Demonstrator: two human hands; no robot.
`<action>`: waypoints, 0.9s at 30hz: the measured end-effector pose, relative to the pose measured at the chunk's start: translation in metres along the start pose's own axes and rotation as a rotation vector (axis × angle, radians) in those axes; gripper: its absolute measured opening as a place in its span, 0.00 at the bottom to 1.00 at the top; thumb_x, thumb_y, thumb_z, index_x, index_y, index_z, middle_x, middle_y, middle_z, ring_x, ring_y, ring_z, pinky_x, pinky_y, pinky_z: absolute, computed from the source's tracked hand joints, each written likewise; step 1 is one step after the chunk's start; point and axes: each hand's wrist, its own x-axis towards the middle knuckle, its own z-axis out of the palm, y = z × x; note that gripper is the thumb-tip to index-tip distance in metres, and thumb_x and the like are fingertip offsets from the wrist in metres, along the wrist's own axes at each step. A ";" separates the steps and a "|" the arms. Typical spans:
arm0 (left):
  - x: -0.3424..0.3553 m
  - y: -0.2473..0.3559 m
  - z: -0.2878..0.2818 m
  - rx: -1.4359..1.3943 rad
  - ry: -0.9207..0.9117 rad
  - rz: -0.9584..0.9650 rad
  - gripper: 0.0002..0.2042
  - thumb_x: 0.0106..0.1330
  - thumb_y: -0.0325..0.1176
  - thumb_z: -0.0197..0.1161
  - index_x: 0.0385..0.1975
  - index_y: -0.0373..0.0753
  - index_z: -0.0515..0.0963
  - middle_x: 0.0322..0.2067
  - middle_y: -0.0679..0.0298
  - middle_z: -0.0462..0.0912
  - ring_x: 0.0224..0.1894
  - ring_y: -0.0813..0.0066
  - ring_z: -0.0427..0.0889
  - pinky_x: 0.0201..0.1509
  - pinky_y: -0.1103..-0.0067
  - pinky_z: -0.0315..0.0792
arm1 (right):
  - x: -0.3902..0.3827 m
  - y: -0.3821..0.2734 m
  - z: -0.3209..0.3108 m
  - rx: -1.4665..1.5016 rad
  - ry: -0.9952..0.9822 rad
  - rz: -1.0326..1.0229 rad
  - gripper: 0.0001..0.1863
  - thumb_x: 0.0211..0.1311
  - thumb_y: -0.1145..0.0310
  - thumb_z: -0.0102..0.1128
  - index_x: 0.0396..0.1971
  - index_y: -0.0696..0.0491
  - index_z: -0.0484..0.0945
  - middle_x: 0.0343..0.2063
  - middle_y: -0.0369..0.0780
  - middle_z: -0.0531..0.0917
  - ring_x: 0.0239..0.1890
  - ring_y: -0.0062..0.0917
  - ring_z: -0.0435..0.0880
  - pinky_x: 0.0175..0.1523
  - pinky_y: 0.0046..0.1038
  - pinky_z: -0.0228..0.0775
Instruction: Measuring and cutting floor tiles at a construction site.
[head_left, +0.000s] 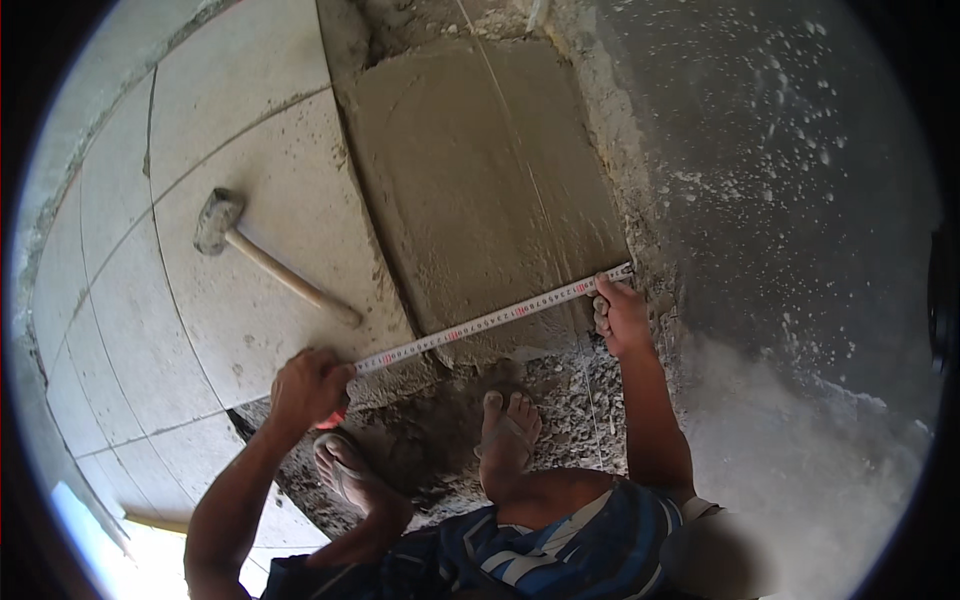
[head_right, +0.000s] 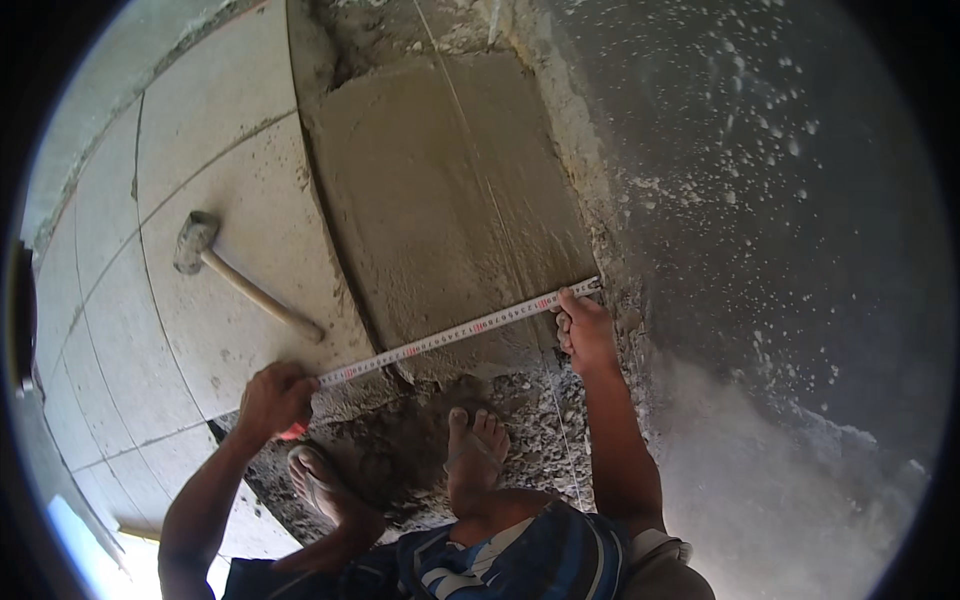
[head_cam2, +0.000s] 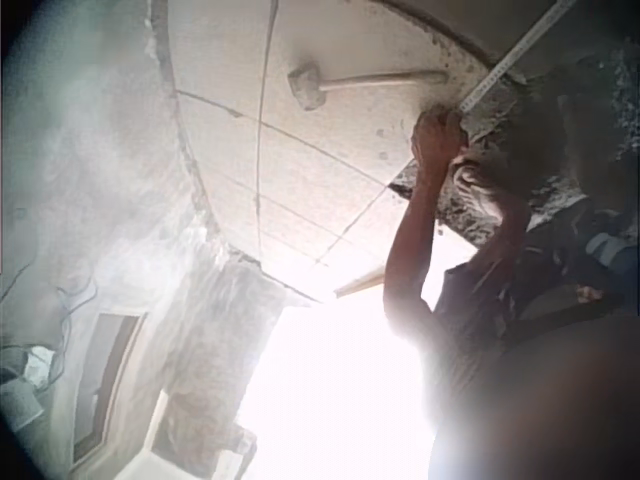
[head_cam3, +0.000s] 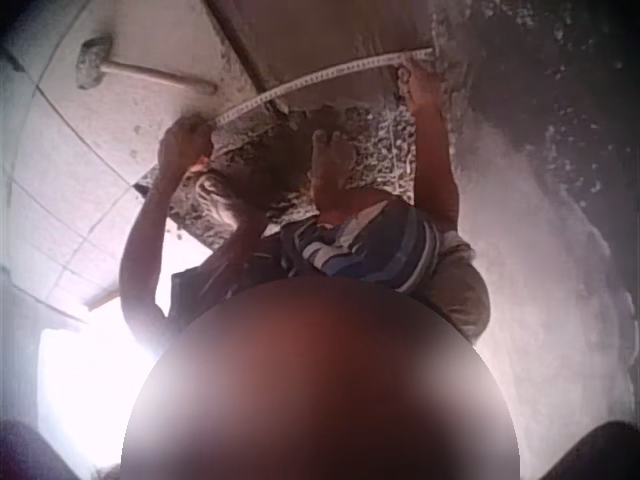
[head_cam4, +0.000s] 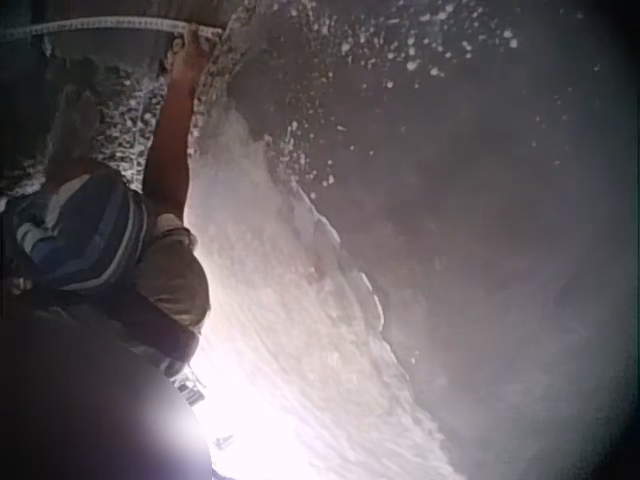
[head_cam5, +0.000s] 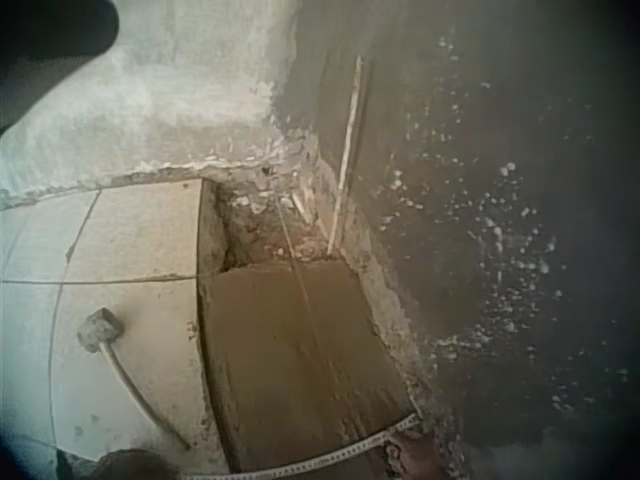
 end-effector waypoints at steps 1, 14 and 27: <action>0.001 0.003 0.000 -0.024 -0.028 -0.027 0.16 0.63 0.46 0.62 0.29 0.38 0.83 0.34 0.50 0.82 0.39 0.48 0.83 0.45 0.60 0.75 | -0.001 -0.002 -0.002 0.000 -0.014 0.004 0.17 0.68 0.53 0.63 0.28 0.52 0.76 0.13 0.26 0.67 0.09 0.11 0.63 0.13 0.19 0.50; -0.001 -0.002 0.000 -0.041 -0.035 -0.021 0.16 0.62 0.45 0.63 0.28 0.37 0.82 0.30 0.52 0.83 0.35 0.51 0.84 0.42 0.62 0.75 | -0.004 -0.003 0.001 -0.031 -0.005 -0.004 0.19 0.68 0.53 0.62 0.24 0.52 0.74 0.14 0.30 0.69 0.10 0.13 0.63 0.13 0.20 0.50; 0.005 0.001 -0.001 -0.079 0.002 -0.004 0.15 0.60 0.42 0.64 0.25 0.34 0.81 0.27 0.48 0.81 0.32 0.50 0.81 0.39 0.63 0.73 | 0.003 -0.001 0.000 -0.069 -0.024 -0.007 0.20 0.69 0.54 0.61 0.28 0.58 0.79 0.14 0.30 0.67 0.10 0.14 0.61 0.15 0.22 0.51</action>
